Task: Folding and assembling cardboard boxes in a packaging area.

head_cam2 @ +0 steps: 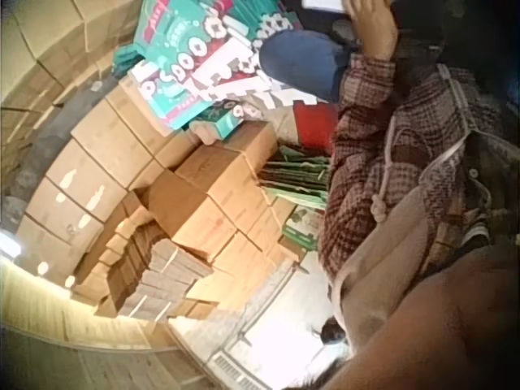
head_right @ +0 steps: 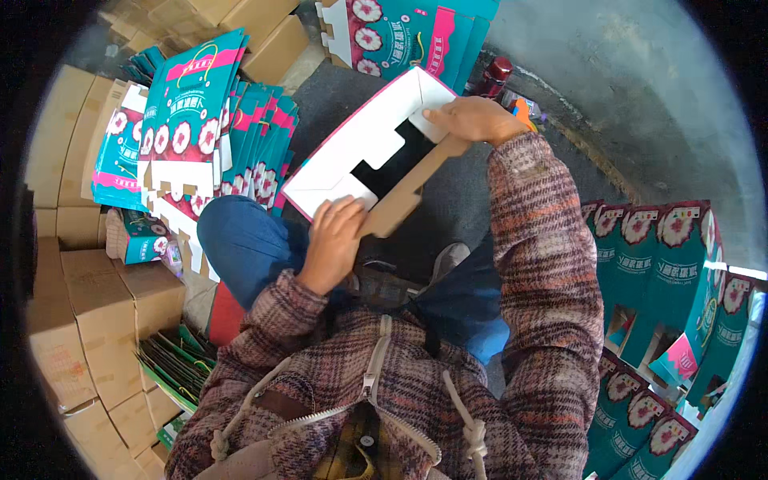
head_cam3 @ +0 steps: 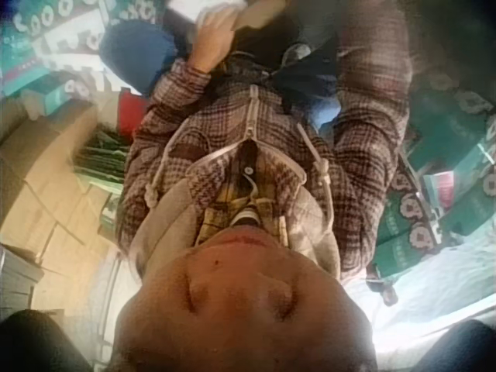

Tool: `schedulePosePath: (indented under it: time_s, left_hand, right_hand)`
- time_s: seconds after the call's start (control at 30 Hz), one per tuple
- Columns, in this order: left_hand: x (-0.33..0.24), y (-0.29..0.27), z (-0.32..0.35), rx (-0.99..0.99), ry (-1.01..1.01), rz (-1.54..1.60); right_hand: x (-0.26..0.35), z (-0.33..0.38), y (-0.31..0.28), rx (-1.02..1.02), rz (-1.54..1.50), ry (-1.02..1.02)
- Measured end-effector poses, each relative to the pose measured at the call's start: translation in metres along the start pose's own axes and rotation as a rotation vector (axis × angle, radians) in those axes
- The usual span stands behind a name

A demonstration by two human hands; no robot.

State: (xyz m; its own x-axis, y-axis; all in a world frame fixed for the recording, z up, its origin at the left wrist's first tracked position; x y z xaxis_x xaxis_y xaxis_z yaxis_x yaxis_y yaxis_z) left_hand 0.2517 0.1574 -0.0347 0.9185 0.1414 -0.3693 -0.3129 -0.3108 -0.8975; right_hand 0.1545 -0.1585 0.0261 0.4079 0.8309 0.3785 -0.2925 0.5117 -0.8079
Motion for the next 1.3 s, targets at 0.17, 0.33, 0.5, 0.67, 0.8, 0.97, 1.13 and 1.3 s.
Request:
schedulePosePath:
  time_s: [0.17,0.33,0.5,0.67,0.8,0.97,1.13,1.3]
  left_hand:
    - [0.019,0.002,0.009,-0.141,-0.186,0.195]
    - [0.017,0.010,-0.003,-0.486,-0.449,0.499]
    - [0.026,0.006,-0.006,-0.210,-0.209,-0.213]
    - [0.023,0.008,-0.008,-0.092,-0.193,-0.095]
    - [0.025,0.012,-0.010,-0.055,-0.187,-0.082]
    - [0.027,0.012,-0.011,-0.047,-0.197,-0.054]
    - [0.021,0.004,-0.008,-0.035,-0.208,-0.007]
    - [0.031,-0.021,0.007,-0.418,-0.234,0.226]
  right_hand:
    - [-0.012,0.001,0.010,-0.324,-0.606,0.003]
    - [0.009,0.001,0.017,-0.498,-0.452,-0.107]
    - [0.045,0.001,0.054,-0.567,0.357,-0.409]
    - [0.044,-0.015,0.070,-0.416,0.448,-0.342]
    - [0.036,-0.021,0.072,-0.334,0.420,-0.323]
    - [0.037,-0.021,0.069,-0.281,0.406,-0.326]
    - [0.038,-0.011,0.066,-0.328,0.385,-0.351]
    - [0.012,0.004,0.040,-0.569,0.008,-0.337]
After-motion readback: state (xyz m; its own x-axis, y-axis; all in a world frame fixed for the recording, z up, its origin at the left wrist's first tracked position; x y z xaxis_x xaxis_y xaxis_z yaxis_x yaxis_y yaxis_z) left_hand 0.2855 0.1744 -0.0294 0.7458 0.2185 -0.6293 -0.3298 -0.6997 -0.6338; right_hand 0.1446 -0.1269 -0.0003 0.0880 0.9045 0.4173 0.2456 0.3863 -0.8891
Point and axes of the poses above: each hand's wrist, its own z-axis away from the middle knuckle, its own y-axis out of the palm, x = y × z, the point moved 1 cm from there along -z, towards the middle knuckle, and after that the axes turned 7 degrees about -y, right-handed, at the moved point
